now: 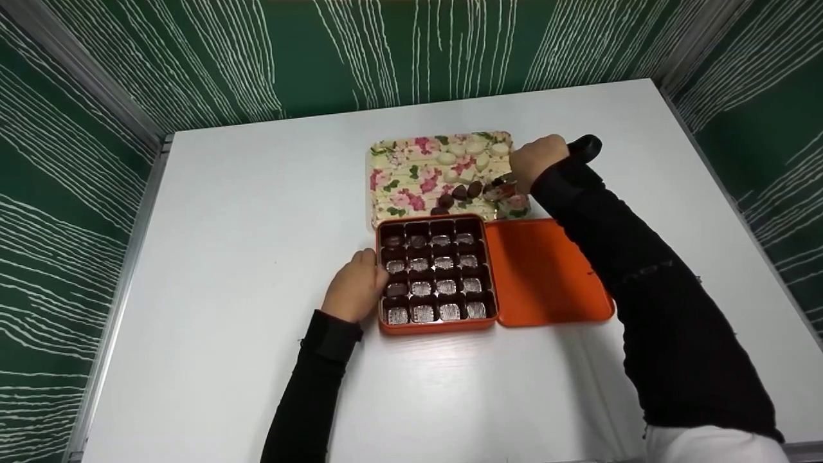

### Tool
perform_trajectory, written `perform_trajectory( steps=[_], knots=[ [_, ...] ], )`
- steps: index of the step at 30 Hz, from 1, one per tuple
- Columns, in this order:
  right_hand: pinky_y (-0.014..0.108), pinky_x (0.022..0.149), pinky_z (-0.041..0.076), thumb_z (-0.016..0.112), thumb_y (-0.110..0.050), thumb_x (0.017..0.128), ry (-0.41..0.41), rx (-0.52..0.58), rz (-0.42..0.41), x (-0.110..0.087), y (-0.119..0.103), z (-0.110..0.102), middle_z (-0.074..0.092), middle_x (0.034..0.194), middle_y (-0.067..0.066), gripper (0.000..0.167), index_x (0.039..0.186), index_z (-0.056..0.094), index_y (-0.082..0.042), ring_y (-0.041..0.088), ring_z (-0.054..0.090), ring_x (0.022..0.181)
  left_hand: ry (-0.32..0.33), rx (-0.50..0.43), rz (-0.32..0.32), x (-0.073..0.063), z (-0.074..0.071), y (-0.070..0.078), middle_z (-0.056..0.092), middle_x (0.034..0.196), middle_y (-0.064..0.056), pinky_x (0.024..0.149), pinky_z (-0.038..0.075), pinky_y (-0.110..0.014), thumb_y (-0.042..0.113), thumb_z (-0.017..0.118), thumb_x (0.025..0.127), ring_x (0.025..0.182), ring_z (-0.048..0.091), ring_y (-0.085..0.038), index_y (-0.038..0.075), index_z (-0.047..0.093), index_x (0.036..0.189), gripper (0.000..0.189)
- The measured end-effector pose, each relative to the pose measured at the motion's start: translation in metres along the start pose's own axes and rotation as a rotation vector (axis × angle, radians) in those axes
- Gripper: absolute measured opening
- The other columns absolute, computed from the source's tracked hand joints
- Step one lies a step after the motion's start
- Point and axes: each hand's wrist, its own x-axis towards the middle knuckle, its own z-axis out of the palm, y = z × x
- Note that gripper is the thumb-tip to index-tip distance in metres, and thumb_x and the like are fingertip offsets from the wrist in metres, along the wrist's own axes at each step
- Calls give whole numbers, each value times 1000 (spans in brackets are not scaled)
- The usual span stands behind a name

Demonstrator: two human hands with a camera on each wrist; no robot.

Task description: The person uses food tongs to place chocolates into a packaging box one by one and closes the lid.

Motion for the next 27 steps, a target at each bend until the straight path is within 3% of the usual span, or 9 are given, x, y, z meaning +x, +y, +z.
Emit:
perform_trajectory(
  steps=[13, 27],
  knots=[
    [35, 52, 29, 62, -17, 92, -22, -20, -12, -6, 4, -4, 35, 53, 2, 43, 56, 38, -15, 20, 42, 52, 24, 19, 30, 0, 0, 2, 58, 93, -19, 76, 54, -47, 18, 42, 96, 80, 62, -35, -6, 55, 106, 28],
    [35, 47, 32, 67, -30, 89, 69, -60, -69, -33, -9, -48, 37, 55, 2, 37, 61, 51, -12, 21, 44, 52, 13, 14, 10, 0, 1, 1, 59, 95, -20, 77, 55, -47, 19, 42, 98, 81, 63, -36, -7, 55, 109, 31]
  ],
)
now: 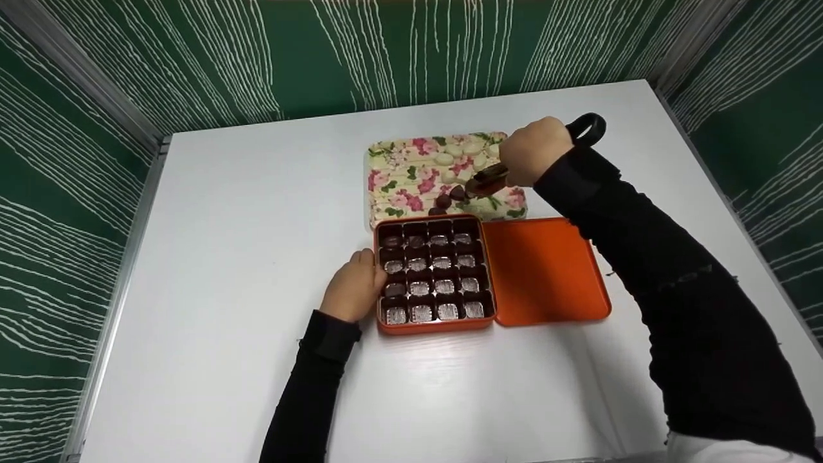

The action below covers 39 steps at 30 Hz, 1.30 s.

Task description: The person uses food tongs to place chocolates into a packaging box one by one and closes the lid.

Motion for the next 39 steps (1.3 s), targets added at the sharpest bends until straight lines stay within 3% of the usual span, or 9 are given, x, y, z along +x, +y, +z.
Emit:
perform_trajectory(
  steps=[4, 11, 18, 29, 39],
  knots=[
    [36, 46, 32, 67, -31, 89, 22, -6, -43, -7, -13, -12, 38, 55, 2, 36, 62, 52, -12, 21, 43, 50, -1, 1, -10, 0, 0, -1, 59, 95, -19, 78, 55, -47, 20, 42, 97, 81, 62, -35, -6, 55, 110, 32],
    [33, 44, 26, 63, -9, 79, 126, -58, -118, -12, -46, -14, 26, 50, -2, 44, 53, 28, -18, 14, 29, 47, -9, -4, -33, 0, -1, -1, 59, 96, -18, 79, 55, -46, 21, 42, 98, 82, 62, -34, -5, 55, 110, 33],
    [30, 43, 19, 57, -2, 75, 158, -129, -164, -8, -67, -6, 18, 51, -4, 45, 53, 20, -18, 11, 18, 49, 27, 13, 22, -2, 1, -1, 58, 92, -20, 74, 54, -47, 18, 42, 95, 77, 62, -35, -6, 55, 105, 30],
    [28, 50, 9, 52, -1, 90, 101, -267, -175, -4, -88, -3, 15, 51, -3, 53, 53, 18, -16, 10, 11, 52, 22, 17, 20, -2, 1, 1, 59, 94, -20, 75, 55, -47, 20, 43, 97, 79, 63, -37, -8, 55, 111, 33],
    [31, 56, 8, 53, -5, 93, 28, -439, -183, 0, -109, -4, 13, 59, -2, 49, 61, 17, -17, 12, 8, 59, 24, -1, 11, -1, 2, 0, 58, 91, -18, 74, 55, -47, 19, 42, 96, 77, 62, -35, -7, 55, 107, 31]
  ],
)
